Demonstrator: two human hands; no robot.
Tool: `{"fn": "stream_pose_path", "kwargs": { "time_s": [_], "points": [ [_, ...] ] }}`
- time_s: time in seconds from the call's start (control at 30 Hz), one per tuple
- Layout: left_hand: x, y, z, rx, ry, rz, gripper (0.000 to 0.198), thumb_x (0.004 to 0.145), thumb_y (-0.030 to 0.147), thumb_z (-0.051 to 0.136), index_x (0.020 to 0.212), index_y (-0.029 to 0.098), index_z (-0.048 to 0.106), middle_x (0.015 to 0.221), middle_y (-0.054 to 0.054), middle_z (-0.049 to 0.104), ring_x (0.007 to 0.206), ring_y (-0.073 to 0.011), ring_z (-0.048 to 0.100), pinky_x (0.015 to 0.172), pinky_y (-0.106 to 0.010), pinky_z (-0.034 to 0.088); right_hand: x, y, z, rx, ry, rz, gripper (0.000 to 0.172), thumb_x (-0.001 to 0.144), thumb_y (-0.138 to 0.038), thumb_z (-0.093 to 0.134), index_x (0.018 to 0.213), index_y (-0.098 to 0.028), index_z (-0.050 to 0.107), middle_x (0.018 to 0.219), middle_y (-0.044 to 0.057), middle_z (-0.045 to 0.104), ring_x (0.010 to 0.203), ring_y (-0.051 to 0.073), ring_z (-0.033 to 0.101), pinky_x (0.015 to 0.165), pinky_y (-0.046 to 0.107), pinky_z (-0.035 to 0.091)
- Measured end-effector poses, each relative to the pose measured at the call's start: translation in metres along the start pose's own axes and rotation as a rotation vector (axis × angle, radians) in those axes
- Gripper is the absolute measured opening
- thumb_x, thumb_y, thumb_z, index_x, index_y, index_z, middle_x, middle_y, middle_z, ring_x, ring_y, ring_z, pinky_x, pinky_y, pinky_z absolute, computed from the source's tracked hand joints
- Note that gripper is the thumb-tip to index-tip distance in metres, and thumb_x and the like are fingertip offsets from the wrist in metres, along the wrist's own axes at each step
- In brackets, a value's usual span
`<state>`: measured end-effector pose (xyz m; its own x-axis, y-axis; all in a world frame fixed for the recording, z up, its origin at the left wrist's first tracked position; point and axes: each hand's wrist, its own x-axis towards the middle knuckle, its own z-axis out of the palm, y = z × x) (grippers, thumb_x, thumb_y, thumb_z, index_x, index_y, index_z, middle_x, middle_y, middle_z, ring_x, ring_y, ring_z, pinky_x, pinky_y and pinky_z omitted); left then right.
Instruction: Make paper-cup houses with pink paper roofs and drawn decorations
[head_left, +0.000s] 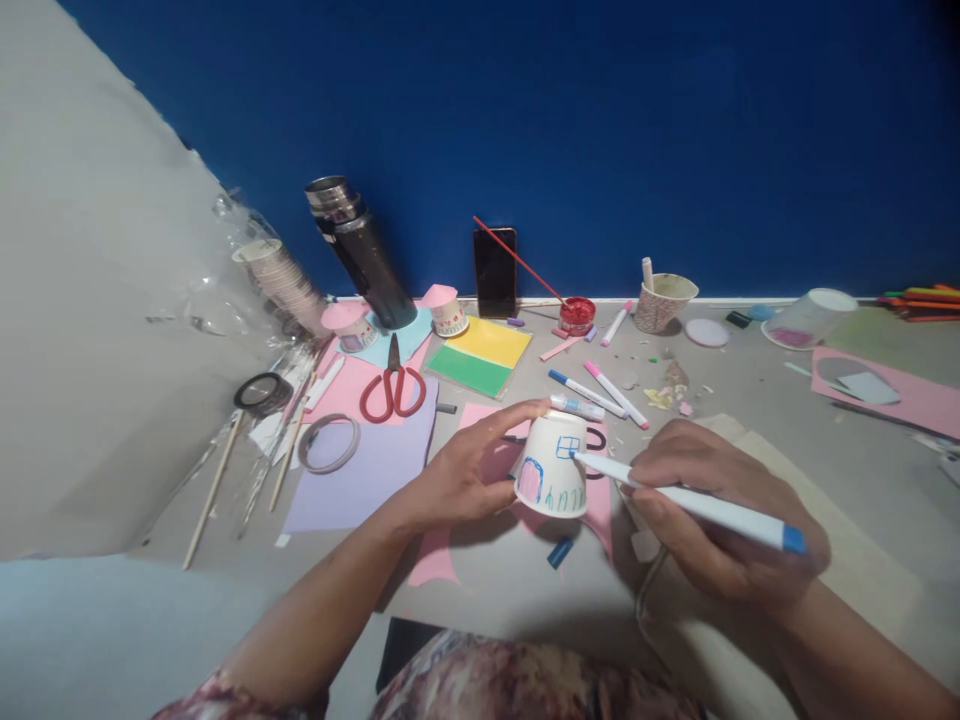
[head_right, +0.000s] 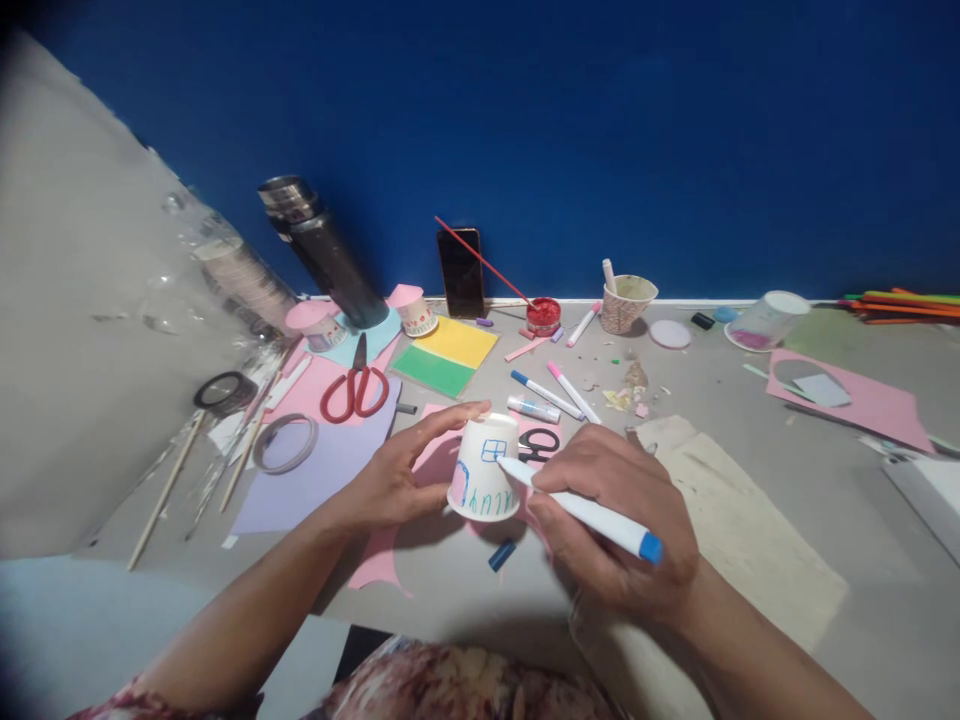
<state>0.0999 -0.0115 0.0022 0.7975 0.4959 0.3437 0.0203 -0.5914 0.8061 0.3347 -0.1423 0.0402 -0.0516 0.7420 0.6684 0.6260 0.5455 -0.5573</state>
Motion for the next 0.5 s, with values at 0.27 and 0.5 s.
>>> {"fn": "stream_pose_path", "kwargs": {
  "time_s": [0.27,0.5],
  "points": [
    [0.0005,0.0020,0.0000,0.005,0.005,-0.009,0.083,0.082,0.013,0.079,0.157,0.031,0.048,0.159,-0.011,0.056,0.146,-0.0302,0.054,0.124,-0.048,0.042,0.0005,-0.0001,-0.0015,0.018,-0.018,-0.013,0.012,0.090,-0.013,0.062,0.086,-0.021,0.069,0.067,0.002,0.068,0.063,0.018,0.063,0.062,0.033,0.049],
    [0.0009,0.0010,0.0000,-0.009,-0.002,0.001,0.082,0.083,0.012,0.077,0.157,0.032,0.047,0.160,-0.010,0.054,0.147,-0.0306,0.053,0.124,-0.047,0.041,0.0008,-0.0013,-0.0018,0.040,0.019,-0.028,0.013,0.090,-0.012,0.061,0.089,-0.022,0.069,0.068,0.002,0.069,0.063,0.019,0.064,0.061,0.035,0.049]
  ]
}}
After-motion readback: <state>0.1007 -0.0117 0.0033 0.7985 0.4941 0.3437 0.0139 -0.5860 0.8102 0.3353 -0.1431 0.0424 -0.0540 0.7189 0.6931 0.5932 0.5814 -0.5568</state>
